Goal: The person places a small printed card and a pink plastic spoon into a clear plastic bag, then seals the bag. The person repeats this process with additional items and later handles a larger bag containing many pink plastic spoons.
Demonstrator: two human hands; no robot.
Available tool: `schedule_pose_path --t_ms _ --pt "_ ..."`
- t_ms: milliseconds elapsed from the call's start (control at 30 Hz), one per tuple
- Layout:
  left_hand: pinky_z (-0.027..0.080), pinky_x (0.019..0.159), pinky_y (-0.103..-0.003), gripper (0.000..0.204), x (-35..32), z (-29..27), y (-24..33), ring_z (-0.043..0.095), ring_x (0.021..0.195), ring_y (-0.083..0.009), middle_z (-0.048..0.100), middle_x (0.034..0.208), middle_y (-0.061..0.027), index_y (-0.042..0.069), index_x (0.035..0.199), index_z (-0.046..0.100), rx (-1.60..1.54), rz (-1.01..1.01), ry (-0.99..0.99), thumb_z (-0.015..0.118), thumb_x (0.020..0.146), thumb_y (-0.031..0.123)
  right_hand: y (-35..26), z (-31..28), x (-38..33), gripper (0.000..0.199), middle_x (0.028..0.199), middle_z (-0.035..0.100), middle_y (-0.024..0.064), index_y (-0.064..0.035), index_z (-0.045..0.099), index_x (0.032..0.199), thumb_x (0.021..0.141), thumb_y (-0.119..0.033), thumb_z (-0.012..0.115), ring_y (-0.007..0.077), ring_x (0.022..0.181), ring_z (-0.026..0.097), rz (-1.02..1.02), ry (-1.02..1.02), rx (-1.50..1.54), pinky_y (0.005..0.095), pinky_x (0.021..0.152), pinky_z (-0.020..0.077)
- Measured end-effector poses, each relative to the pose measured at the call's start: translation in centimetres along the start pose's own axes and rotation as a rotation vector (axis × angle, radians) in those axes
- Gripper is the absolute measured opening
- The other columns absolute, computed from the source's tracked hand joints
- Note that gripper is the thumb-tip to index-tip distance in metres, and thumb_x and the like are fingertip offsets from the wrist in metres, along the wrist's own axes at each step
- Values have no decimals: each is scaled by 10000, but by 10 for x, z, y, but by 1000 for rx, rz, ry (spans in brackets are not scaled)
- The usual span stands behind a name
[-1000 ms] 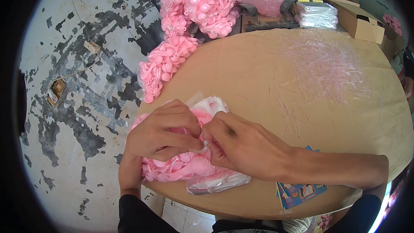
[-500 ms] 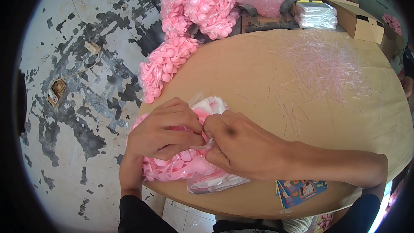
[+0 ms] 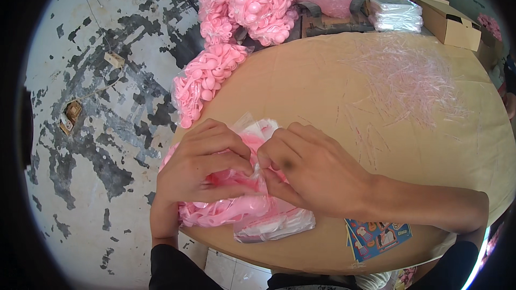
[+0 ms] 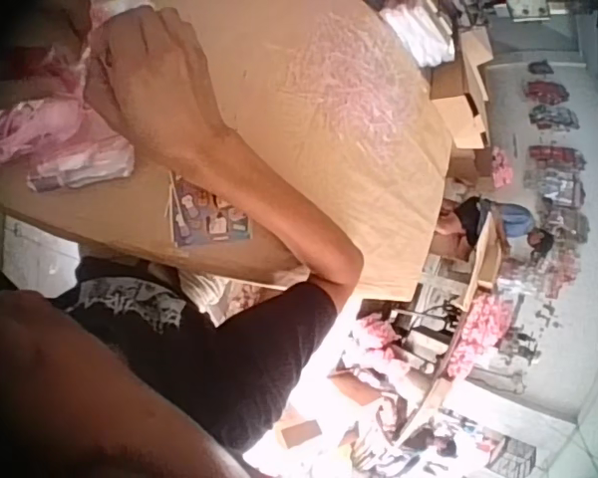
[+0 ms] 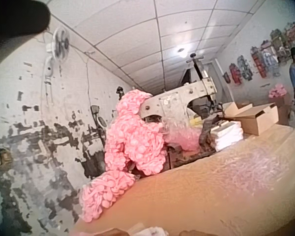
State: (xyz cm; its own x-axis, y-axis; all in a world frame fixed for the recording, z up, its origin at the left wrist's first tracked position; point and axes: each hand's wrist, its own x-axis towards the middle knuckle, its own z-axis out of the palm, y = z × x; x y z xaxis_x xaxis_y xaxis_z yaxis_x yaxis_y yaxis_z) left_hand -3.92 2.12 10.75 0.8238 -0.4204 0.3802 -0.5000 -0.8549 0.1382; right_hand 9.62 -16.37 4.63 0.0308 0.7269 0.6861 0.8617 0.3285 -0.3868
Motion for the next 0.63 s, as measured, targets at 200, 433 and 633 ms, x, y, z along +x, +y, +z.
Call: schedule_pose_path --t_ms 200,433,633 --pt "444 729 -347 209 -1 3 -1 617 812 -197 650 878 14 96 796 699 19 5 20 825 665 200 2 5 0 210 834 556 79 -44 561 882 752 -74 722 265 799 563 -66 75 -130 356 739 491" --pt "448 739 -352 163 -1 4 2 616 801 -195 647 864 6 101 802 710 21 48 27 808 702 185 0 9 1 277 794 551 95 -11 578 894 657 39 711 274 726 565 -158 75 -232 352 653 498" --pt "445 862 -376 124 -3 2 3 618 894 -167 625 932 9 114 861 707 25 51 -28 760 763 169 3 8 3 291 823 560 96 -62 590 929 674 31 693 295 770 561 38 -42 101 377 685 500"
